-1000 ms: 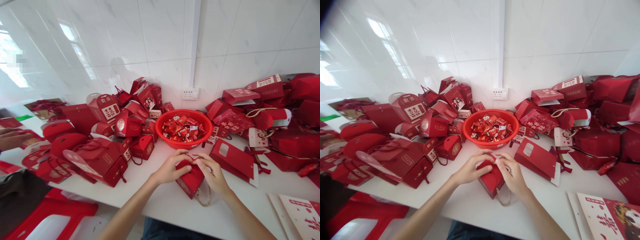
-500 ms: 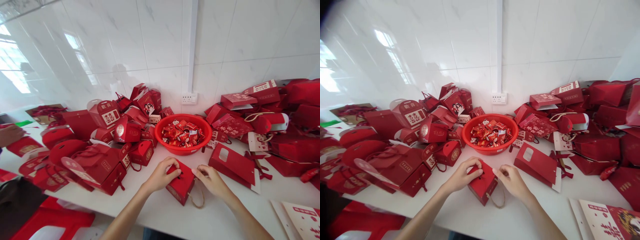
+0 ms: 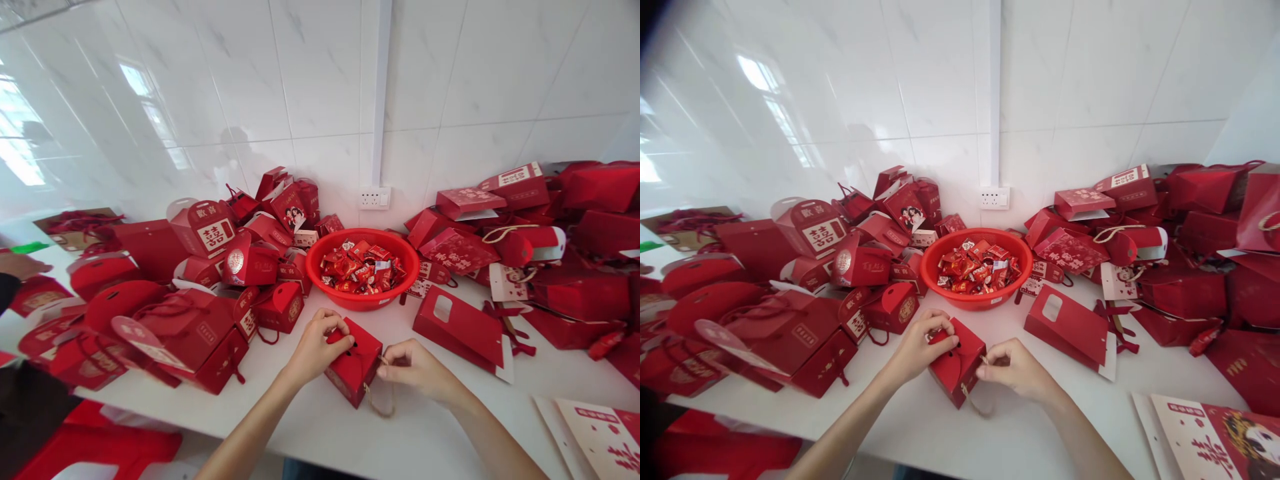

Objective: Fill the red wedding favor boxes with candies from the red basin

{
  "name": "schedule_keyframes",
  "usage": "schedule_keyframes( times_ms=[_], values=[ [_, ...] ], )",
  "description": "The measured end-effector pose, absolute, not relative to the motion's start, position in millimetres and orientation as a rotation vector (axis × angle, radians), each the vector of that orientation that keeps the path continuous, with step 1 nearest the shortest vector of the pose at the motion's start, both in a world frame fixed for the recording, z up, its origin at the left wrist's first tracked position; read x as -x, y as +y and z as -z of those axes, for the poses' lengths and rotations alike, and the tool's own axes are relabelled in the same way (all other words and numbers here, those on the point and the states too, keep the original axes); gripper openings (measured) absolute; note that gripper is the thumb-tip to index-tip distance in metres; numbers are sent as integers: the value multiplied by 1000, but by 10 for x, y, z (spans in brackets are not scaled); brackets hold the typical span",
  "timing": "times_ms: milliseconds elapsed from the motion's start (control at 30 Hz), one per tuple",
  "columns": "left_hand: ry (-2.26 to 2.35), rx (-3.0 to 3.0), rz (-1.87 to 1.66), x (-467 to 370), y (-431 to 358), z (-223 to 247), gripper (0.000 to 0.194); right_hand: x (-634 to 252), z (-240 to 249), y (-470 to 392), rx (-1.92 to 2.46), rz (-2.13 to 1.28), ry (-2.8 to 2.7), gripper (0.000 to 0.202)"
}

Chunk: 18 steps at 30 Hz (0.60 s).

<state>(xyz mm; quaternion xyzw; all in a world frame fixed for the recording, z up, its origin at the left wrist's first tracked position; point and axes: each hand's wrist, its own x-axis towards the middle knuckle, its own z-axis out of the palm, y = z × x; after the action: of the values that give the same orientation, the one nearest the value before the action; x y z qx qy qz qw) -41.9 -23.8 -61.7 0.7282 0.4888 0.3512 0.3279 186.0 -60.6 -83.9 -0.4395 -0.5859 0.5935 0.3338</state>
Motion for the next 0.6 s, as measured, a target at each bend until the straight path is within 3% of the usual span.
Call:
schedule_keyframes(
  times_ms=[233, 400, 600],
  values=[
    [1361, -1910, -938, 436, -168, 521, 18, -1943, 317, -618, 995, -1473, -1360, 35],
    [1272, -1831, -931, 494, -126, 99, 33, -1899, -23, -543, 920, -1462, -1474, 29],
    [906, -1670, -864, 449, -297, -442, 37, -1781, -218, -536, 1005, -1358, -1654, 44]
  ],
)
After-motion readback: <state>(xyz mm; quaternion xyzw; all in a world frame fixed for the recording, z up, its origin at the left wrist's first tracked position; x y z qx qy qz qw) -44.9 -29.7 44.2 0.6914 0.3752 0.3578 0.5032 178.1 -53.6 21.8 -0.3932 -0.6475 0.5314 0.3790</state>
